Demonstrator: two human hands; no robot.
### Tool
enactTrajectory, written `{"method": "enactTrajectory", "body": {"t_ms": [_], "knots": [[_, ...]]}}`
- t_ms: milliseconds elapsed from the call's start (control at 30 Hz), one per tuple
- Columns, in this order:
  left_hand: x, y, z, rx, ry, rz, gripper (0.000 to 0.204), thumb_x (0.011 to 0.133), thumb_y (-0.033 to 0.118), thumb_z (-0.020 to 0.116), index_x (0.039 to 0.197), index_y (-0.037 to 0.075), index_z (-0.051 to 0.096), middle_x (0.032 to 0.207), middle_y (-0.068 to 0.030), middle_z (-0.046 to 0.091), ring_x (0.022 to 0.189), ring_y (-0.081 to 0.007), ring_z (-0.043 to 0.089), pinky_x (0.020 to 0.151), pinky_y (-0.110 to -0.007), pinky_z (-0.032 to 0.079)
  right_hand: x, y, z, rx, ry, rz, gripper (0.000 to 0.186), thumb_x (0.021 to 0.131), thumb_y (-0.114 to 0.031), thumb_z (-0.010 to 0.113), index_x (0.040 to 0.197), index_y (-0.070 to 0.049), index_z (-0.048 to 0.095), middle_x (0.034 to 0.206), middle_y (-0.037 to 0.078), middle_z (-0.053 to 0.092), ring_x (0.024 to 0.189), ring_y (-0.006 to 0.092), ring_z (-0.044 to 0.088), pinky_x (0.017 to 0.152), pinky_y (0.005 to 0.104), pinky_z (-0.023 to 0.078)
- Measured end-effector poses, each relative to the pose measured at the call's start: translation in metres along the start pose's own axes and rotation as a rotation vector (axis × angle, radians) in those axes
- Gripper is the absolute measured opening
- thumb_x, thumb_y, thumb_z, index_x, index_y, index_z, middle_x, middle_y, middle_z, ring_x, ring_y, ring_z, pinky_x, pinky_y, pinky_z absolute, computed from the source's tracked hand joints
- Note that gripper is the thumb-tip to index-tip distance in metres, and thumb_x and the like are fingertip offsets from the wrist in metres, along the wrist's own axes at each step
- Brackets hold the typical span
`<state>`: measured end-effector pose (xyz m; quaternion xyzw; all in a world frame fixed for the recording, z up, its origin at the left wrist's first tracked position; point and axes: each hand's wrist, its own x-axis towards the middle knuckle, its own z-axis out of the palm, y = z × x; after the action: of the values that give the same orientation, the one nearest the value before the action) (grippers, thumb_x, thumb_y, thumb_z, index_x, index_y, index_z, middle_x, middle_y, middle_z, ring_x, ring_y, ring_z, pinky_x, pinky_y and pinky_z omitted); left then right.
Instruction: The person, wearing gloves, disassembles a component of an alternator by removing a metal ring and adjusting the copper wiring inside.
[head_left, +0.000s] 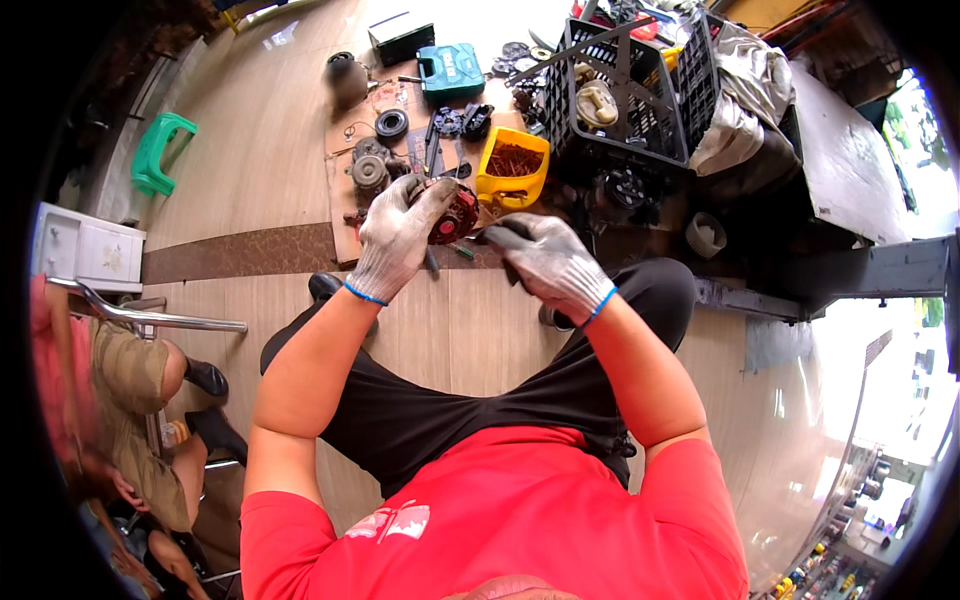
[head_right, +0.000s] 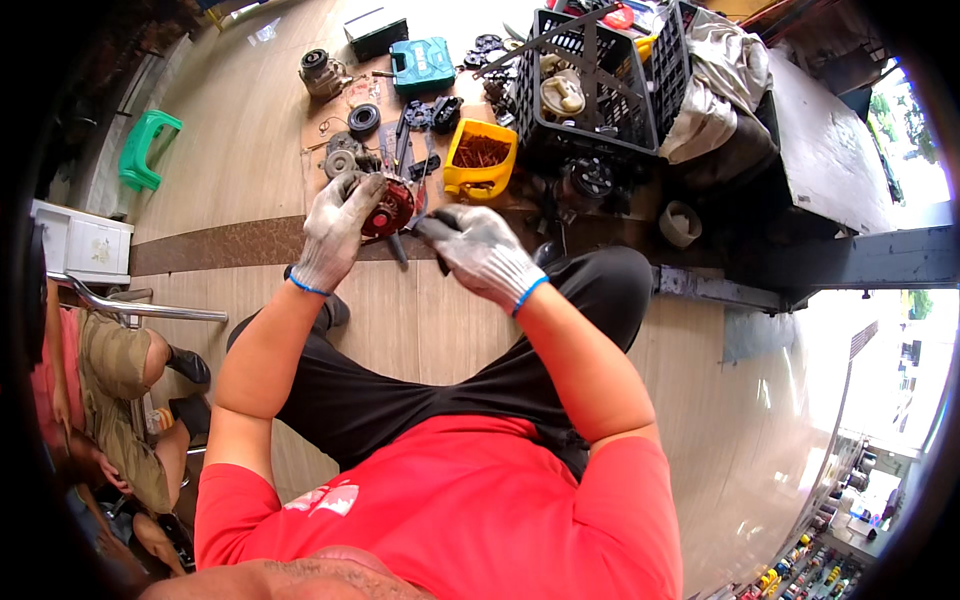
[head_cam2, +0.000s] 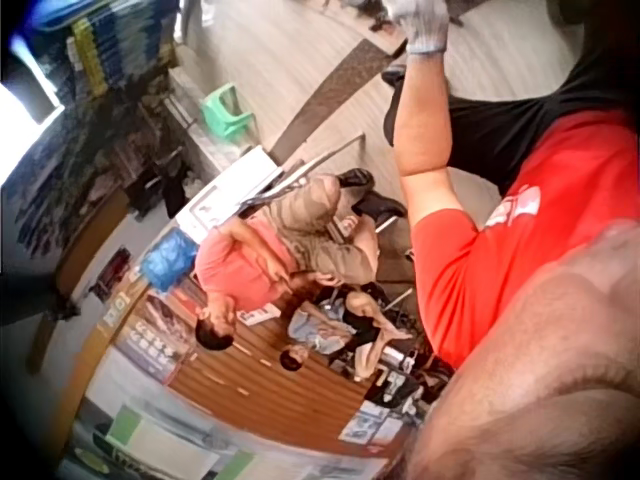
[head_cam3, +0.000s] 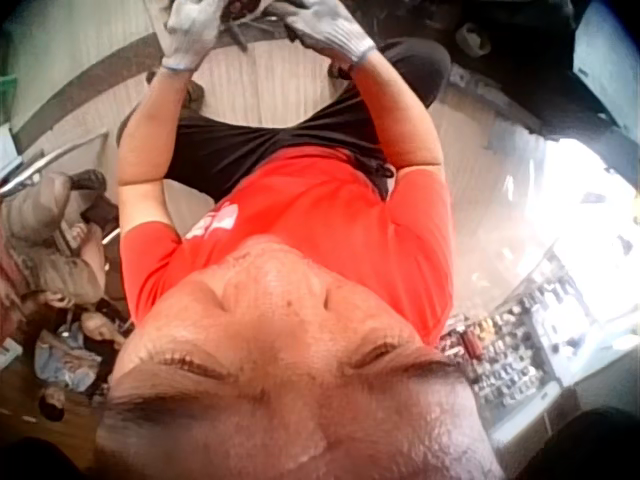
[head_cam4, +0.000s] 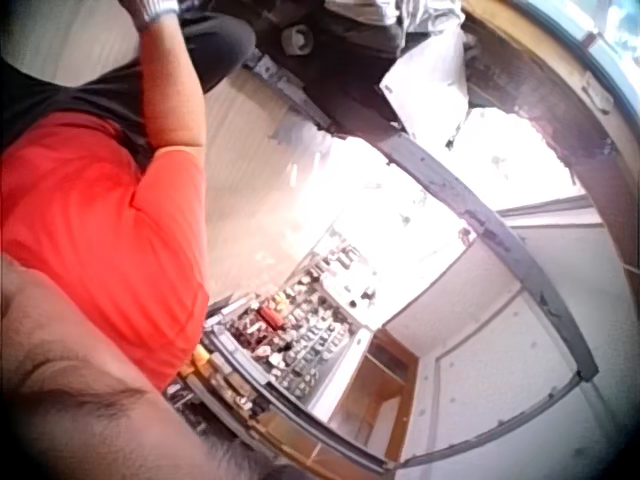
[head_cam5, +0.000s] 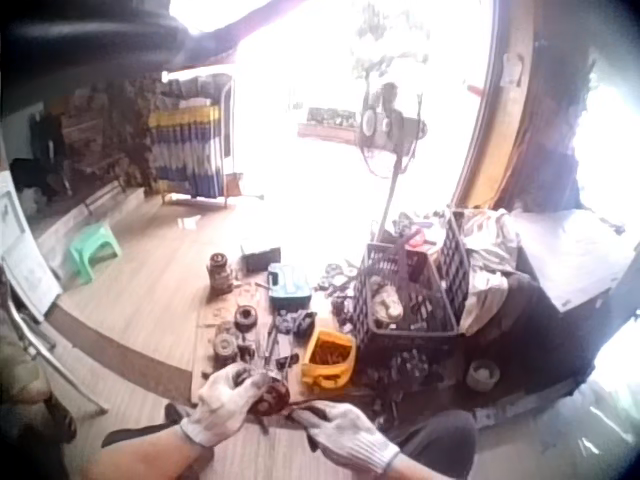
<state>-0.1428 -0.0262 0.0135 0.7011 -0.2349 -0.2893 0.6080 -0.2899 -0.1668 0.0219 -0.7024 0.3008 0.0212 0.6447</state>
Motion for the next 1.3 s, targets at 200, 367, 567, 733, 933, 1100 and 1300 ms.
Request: {"method": "enactTrajectory", "body": {"t_ms": [200, 367, 567, 733, 933, 1100, 1300], "knots": [[0.009, -0.012, -0.011, -0.284, -0.180, -0.202, 0.033, 0.103, 0.035, 0.062, 0.111, 0.003, 0.064, 0.100, -0.0067, 0.070, 0.089, -0.0140, 0.069, 0.079, -0.031, 0.059, 0.017, 0.016, -0.029, -0.200, -0.036, -0.163, 0.020, 0.099, -0.018, 0.063, 0.107, -0.002, 0.073, 0.074, 0.005, 0.065, 0.066, 0.0098, 0.056, 0.059, 0.0280, 0.047], [0.012, -0.001, 0.003, -0.798, 0.086, -0.361, 0.037, 0.101, 0.039, 0.066, 0.115, 0.005, 0.062, 0.102, -0.0077, 0.072, 0.087, -0.0204, 0.075, 0.048, -0.037, 0.061, 0.017, 0.070, -0.010, -0.311, -0.223, -0.296, 0.021, 0.099, -0.019, 0.060, 0.109, -0.005, 0.074, 0.066, 0.001, 0.058, 0.056, 0.0078, 0.052, 0.050, 0.0262, 0.040], [0.021, -0.021, -0.001, -0.595, 0.171, -0.233, 0.043, 0.099, 0.043, 0.068, 0.115, 0.003, 0.064, 0.105, -0.0051, 0.070, 0.089, -0.0122, 0.069, 0.075, -0.027, 0.057, -0.041, 0.022, 0.015, -0.215, -0.430, -0.076, 0.034, 0.103, -0.031, 0.052, 0.111, -0.006, 0.074, 0.062, 0.005, 0.057, 0.054, 0.0137, 0.054, 0.052, 0.0316, 0.044], [0.013, -0.009, -0.012, -0.121, 0.081, -0.006, 0.043, 0.100, 0.041, 0.067, 0.114, 0.000, 0.066, 0.100, -0.0041, 0.069, 0.091, -0.0089, 0.066, 0.081, -0.027, 0.056, -0.069, -0.017, -0.032, -0.545, -0.099, -0.460, 0.022, 0.099, -0.020, 0.060, 0.110, -0.005, 0.073, 0.070, 0.007, 0.062, 0.059, 0.0145, 0.059, 0.054, 0.0306, 0.047], [0.017, -0.007, -0.017, -0.444, -0.177, -0.223, 0.037, 0.099, 0.035, 0.068, 0.113, 0.001, 0.065, 0.096, -0.0066, 0.071, 0.078, -0.0162, 0.072, 0.059, -0.033, 0.063, -0.056, -0.016, -0.091, -0.221, 0.281, -0.164, 0.019, 0.099, -0.011, 0.060, 0.107, 0.000, 0.073, 0.085, 0.010, 0.070, 0.074, 0.0123, 0.062, 0.067, 0.0276, 0.050], [0.026, -0.016, -0.021, -0.876, -0.047, -0.316, 0.029, 0.101, 0.033, 0.066, 0.112, 0.006, 0.061, 0.098, -0.0102, 0.071, 0.080, -0.0241, 0.073, 0.066, -0.042, 0.064, -0.063, 0.040, -0.114, -1.086, 0.159, -0.636, 0.032, 0.079, -0.004, 0.060, 0.110, -0.003, 0.070, 0.101, 0.019, 0.069, 0.092, 0.0366, 0.069, 0.079, 0.0398, 0.058], [0.038, -0.018, -0.017, -0.973, 0.277, -0.278, 0.028, 0.103, 0.040, 0.060, 0.117, 0.015, 0.061, 0.100, -0.0090, 0.070, 0.082, -0.0277, 0.072, 0.065, -0.045, 0.060, -0.136, 0.084, -0.096, -0.813, -0.021, -0.444, 0.030, 0.074, -0.003, 0.064, 0.103, -0.002, 0.070, 0.099, 0.016, 0.069, 0.088, 0.0358, 0.070, 0.076, 0.0404, 0.059]]}}
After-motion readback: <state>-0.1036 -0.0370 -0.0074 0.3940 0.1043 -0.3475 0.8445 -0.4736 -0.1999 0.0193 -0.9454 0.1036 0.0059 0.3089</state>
